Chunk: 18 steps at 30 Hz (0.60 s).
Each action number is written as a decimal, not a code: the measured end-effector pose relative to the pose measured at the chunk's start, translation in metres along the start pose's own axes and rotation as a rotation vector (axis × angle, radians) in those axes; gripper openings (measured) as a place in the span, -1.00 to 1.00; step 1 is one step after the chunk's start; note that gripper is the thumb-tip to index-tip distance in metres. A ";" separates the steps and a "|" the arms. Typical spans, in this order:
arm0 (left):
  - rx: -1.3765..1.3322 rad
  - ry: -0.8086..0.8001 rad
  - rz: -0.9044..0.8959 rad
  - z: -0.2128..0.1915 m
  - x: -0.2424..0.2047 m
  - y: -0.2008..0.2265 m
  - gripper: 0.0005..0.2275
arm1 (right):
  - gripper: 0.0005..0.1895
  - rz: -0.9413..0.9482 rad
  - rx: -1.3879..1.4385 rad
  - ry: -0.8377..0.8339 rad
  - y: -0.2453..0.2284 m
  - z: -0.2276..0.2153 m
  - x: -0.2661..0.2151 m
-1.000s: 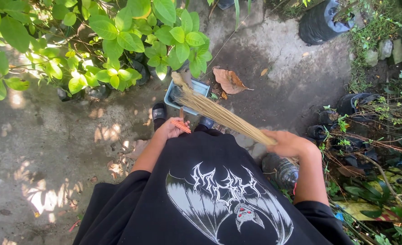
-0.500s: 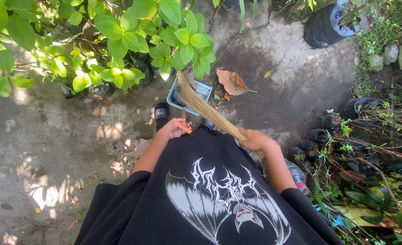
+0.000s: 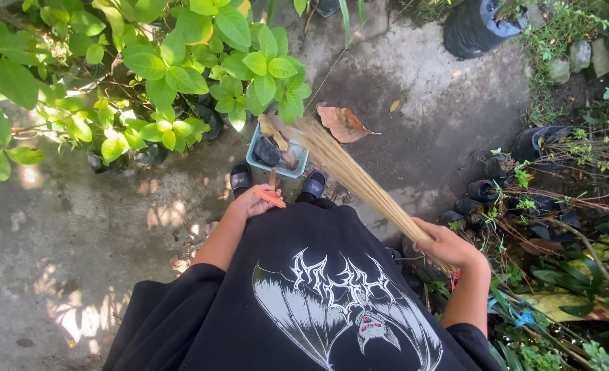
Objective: Sweep dry leaves and debris into a dustpan in an outdoor garden area.
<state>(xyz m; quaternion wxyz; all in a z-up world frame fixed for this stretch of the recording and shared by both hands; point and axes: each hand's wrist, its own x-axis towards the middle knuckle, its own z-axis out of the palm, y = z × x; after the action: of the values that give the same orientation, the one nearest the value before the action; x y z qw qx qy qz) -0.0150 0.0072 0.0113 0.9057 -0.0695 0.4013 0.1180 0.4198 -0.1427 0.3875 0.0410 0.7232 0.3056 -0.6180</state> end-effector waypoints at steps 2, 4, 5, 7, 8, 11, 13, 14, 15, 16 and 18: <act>0.021 -0.032 -0.002 0.000 -0.011 0.001 -0.80 | -0.17 -0.005 0.066 0.035 0.020 0.005 0.000; 0.066 -0.026 0.017 0.003 -0.027 0.004 -0.79 | -0.18 0.018 0.135 0.151 0.030 0.010 0.000; 0.070 -0.024 0.013 0.002 -0.033 0.005 -0.79 | -0.18 0.019 0.141 0.152 0.035 0.014 0.003; 0.067 -0.033 -0.007 0.001 -0.045 0.008 -0.80 | -0.23 0.055 0.191 0.285 0.047 0.020 0.011; 0.072 -0.032 -0.009 -0.002 -0.048 0.009 -0.80 | -0.23 0.055 0.196 0.286 0.050 0.023 0.016; 0.031 -0.078 -0.015 0.000 -0.059 0.010 -0.83 | -0.28 0.044 0.262 0.382 0.056 0.028 0.028; 0.139 0.072 -0.014 0.012 -0.073 0.010 -0.84 | -0.33 0.050 0.302 0.452 0.052 0.030 0.030; 0.141 0.074 -0.017 0.015 -0.075 0.013 -0.84 | -0.33 0.053 0.305 0.450 0.058 0.031 0.035; 0.152 0.088 -0.029 0.018 -0.079 0.015 -0.84 | -0.37 0.032 0.323 0.469 0.063 0.033 0.039; 0.163 0.102 -0.041 0.021 -0.082 0.017 -0.84 | -0.41 0.011 0.341 0.487 0.068 0.035 0.043; 0.222 0.124 -0.046 0.017 -0.084 0.021 -0.84 | -0.41 -0.008 0.347 0.501 0.068 0.038 0.047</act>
<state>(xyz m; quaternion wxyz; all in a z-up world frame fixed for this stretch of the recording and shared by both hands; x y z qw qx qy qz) -0.0632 0.0177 0.0848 0.8837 0.0150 0.4654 0.0476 0.4229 -0.1960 0.3138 -0.1621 0.8482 0.1990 -0.4634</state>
